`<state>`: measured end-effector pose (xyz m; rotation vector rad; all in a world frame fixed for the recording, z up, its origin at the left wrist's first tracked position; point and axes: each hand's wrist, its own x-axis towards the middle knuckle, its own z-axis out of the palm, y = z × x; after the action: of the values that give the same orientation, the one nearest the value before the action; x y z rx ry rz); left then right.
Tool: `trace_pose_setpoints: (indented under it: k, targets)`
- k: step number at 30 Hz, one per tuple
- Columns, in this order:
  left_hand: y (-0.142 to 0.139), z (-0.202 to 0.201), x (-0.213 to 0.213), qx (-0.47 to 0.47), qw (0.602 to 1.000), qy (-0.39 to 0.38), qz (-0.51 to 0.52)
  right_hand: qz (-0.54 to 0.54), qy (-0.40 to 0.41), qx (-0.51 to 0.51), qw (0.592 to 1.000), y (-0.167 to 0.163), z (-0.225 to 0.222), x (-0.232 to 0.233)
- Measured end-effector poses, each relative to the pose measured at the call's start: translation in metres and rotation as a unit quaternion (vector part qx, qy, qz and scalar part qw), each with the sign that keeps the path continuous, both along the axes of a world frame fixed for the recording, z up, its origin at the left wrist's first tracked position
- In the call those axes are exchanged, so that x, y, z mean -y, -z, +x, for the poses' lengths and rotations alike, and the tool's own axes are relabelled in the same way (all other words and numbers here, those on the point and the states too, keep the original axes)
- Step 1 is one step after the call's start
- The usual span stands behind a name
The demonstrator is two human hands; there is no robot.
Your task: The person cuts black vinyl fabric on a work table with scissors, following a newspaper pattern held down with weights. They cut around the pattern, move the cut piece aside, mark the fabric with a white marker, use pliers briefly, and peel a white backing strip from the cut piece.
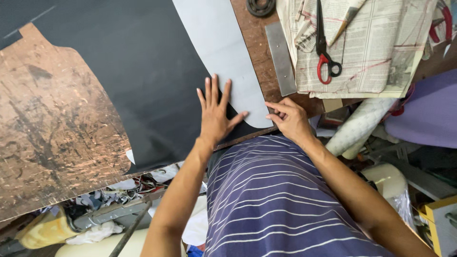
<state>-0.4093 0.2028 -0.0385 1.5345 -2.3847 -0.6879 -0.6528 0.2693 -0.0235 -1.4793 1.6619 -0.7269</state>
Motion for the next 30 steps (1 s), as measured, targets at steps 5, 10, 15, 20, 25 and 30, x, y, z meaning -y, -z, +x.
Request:
trace_pose_setpoints:
  k: [5, 10, 15, 20, 25, 30]
  targets:
    - [0.002, -0.011, -0.014, 0.004, 1.0, -0.013, 0.026, 0.006, -0.008, 0.002, 1.0, 0.005, -0.002, 0.0]
    - [0.007, -0.008, -0.014, 0.013, 1.0, -0.005, 0.015, 0.009, -0.012, -0.004, 1.0, 0.008, 0.0, 0.0]
    - [0.013, -0.007, -0.016, 0.028, 1.0, 0.006, 0.006, 0.009, -0.011, -0.009, 1.0, 0.01, 0.0, -0.002]
    - [0.015, -0.008, -0.016, 0.038, 0.999, 0.006, 0.005, 0.009, -0.012, -0.011, 1.0, 0.01, 0.001, -0.003]
    - [0.01, -0.009, -0.014, 0.038, 0.999, 0.006, 0.027, -0.001, -0.01, -0.001, 1.0, 0.009, 0.002, -0.003]
    - [0.004, -0.011, -0.013, 0.063, 0.998, -0.002, 0.026, -0.022, -0.003, -0.009, 1.0, 0.008, 0.004, -0.006]
